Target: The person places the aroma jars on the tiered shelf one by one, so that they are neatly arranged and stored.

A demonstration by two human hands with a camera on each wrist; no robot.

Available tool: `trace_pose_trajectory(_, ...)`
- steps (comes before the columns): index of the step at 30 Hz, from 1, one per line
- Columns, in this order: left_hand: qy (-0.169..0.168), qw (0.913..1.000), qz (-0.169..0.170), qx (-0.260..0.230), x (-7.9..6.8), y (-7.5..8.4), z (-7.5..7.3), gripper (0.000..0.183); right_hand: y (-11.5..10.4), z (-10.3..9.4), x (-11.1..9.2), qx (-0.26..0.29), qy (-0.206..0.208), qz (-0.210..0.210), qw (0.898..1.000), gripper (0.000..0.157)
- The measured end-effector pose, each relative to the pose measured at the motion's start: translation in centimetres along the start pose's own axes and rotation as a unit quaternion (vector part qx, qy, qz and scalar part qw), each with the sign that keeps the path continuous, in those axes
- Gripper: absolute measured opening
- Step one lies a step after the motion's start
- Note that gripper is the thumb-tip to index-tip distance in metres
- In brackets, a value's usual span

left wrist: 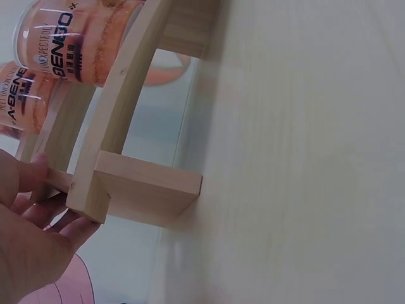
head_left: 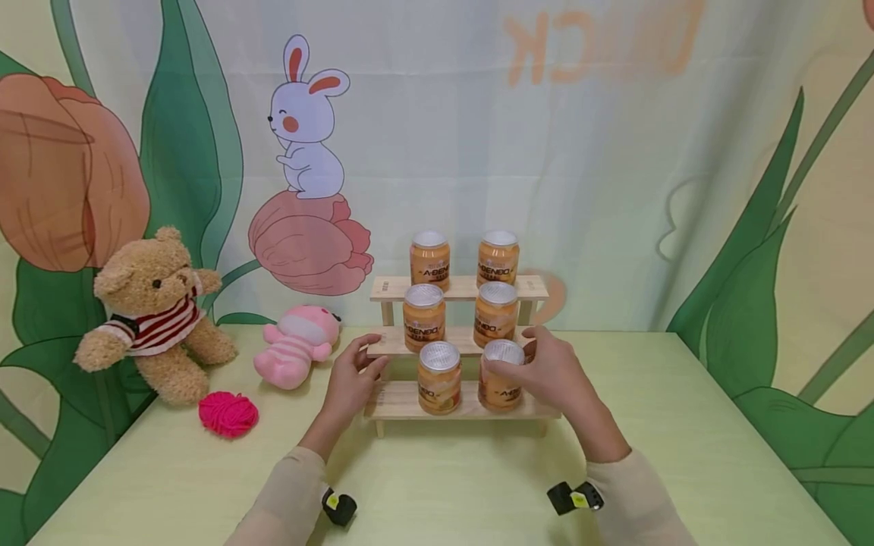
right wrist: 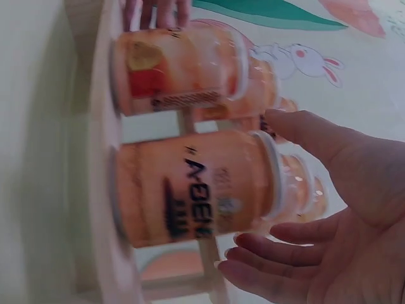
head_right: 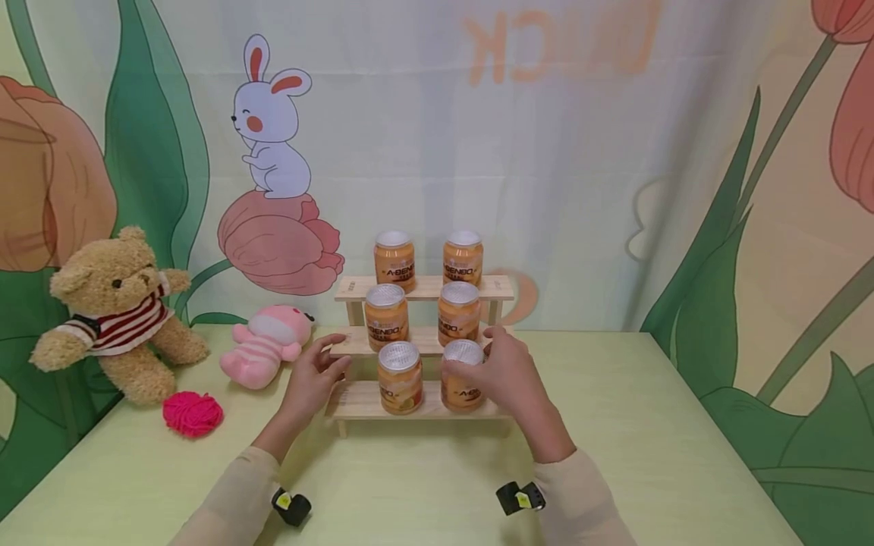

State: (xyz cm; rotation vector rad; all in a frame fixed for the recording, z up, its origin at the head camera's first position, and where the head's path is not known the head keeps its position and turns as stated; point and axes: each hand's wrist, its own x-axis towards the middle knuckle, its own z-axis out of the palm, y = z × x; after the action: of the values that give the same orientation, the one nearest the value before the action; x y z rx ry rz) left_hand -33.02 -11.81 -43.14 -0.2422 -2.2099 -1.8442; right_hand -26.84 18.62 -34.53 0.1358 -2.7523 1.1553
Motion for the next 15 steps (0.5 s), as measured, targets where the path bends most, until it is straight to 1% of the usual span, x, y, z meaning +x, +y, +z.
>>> trace_pose_trajectory(2, -0.002, 1.0000, -0.002, 0.000, 0.1, -0.1, -0.1, 0.041, 0.3, -0.9, 0.1, -0.001, -0.002, -0.002, 1.000, 0.089)
trace_pose_trajectory(4, -0.002, 1.0000, -0.008, 0.001, 0.1, -0.1, -0.2, 0.039, 0.7, -1.8, 0.2, -0.007, 0.004, -0.007, 1.000, 0.084)
trace_pose_trajectory(7, -0.005, 0.9999, -0.012, 0.009, 0.3, -0.1, -0.4, 0.038, 1.8, -2.6, 0.7, -0.040, 0.031, -0.041, 0.998, 0.070)
trace_pose_trajectory(10, -0.007, 0.9996, -0.015, 0.025, 0.4, 0.1, -0.8, 0.039, 3.1, -3.1, 1.2, -0.080, 0.062, -0.079, 0.992, 0.056)
trace_pose_trajectory(12, -0.009, 0.9992, -0.012, 0.036, 0.4, 0.4, -1.1, 0.041, 4.1, -3.2, 1.5, -0.102, 0.076, -0.099, 0.987, 0.052)
trace_pose_trajectory(15, -0.013, 0.9986, -0.005, 0.051, 0.4, 0.8, -1.7, 0.048, 5.5, -3.4, 2.0, -0.113, 0.076, -0.118, 0.984, 0.052)
